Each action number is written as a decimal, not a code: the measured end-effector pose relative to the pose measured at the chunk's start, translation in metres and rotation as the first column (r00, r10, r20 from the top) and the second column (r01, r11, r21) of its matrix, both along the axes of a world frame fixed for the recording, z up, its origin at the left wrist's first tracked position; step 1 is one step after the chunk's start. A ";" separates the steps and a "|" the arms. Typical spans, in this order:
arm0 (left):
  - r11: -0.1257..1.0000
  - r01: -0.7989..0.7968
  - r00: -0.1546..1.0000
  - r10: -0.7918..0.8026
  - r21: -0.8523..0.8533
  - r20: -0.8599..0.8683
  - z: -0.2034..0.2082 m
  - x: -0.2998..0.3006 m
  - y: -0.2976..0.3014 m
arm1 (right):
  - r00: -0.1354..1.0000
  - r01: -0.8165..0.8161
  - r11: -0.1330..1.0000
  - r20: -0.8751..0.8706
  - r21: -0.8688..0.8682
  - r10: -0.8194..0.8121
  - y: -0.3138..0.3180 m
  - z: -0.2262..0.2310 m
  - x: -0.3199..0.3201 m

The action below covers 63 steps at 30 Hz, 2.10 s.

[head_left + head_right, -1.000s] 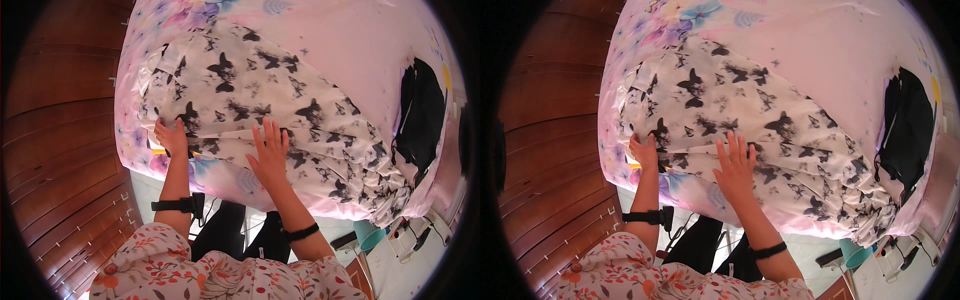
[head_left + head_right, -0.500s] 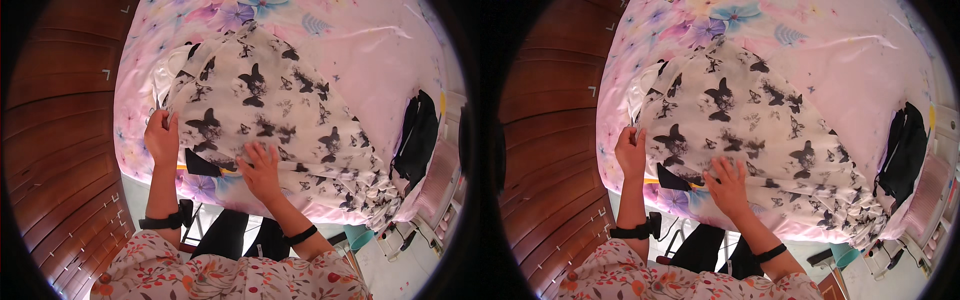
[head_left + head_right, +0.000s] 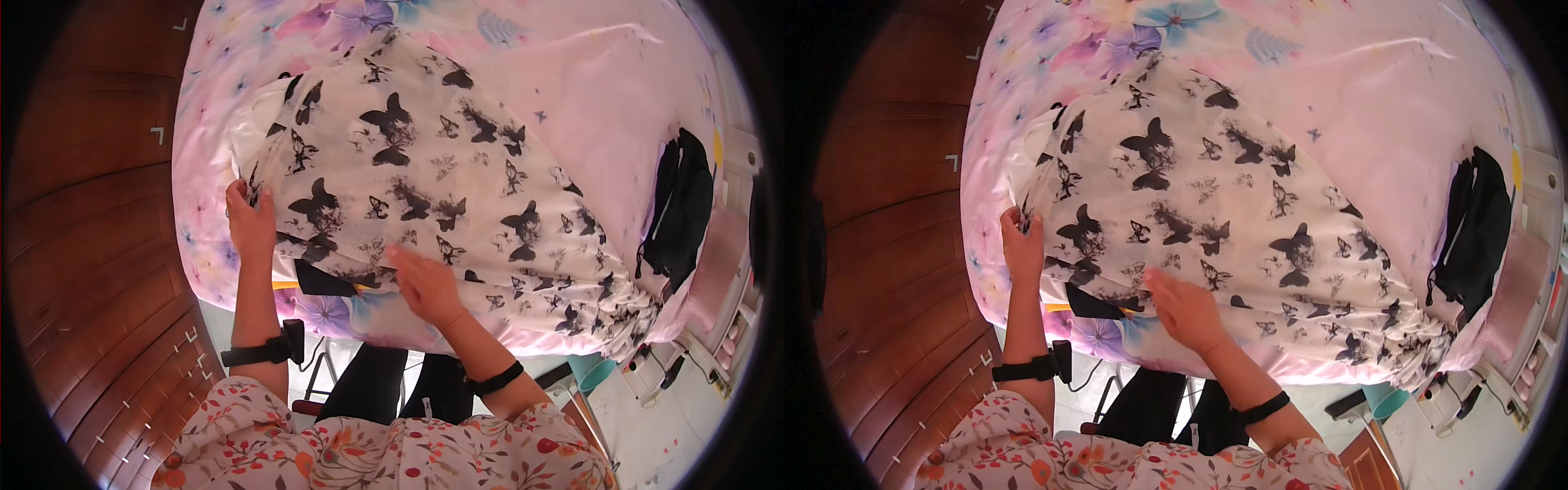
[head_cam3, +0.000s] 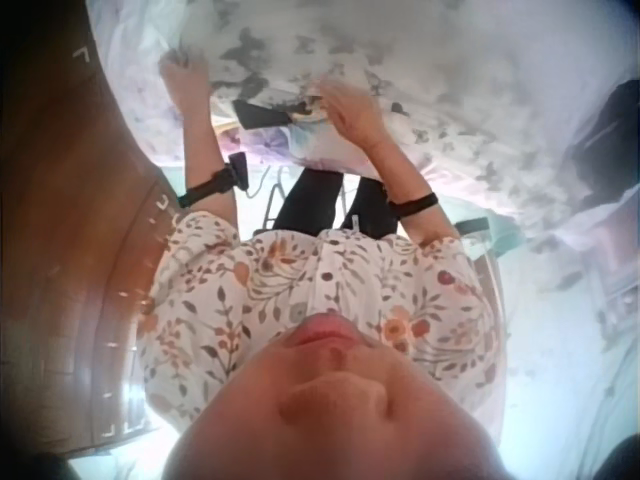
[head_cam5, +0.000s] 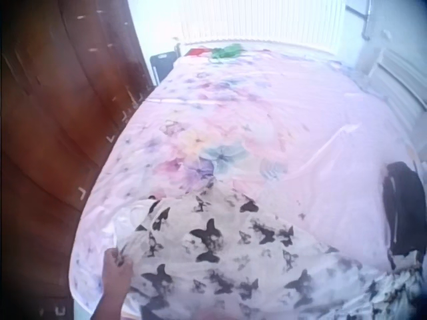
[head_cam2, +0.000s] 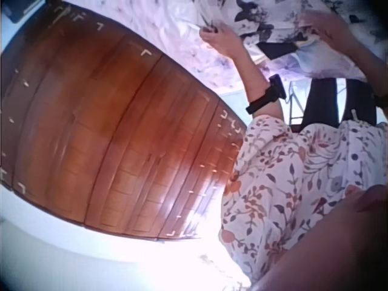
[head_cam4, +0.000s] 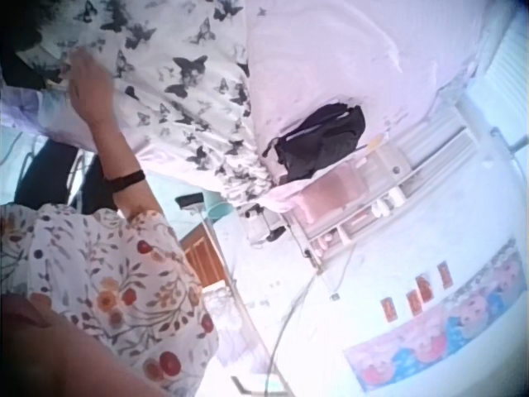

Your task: The person folds a pair of black pants and a white patterned garment by hand on a bed, placing them into separate stacks.

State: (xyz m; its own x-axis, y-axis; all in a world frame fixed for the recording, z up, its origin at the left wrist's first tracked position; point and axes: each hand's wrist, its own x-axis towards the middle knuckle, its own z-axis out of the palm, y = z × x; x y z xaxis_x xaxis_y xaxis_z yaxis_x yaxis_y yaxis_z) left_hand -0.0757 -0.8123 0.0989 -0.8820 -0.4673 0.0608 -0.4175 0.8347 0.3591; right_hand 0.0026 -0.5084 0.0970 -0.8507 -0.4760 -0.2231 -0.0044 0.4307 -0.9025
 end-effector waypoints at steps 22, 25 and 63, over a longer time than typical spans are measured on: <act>0.259 0.052 0.958 0.261 0.964 -0.122 0.051 -0.023 0.074 | 0.787 0.608 0.728 0.121 -0.317 -0.604 0.024 -0.017 -0.056; 0.512 -0.131 0.915 0.391 0.849 -0.095 0.059 -0.027 0.071 | 0.816 0.571 0.769 0.093 -0.287 -0.571 0.026 0.003 -0.057; 0.670 -0.122 0.963 0.259 0.732 -0.077 0.006 -0.093 0.082 | 0.789 0.541 0.823 -0.442 0.173 -0.426 -0.037 -0.008 -0.076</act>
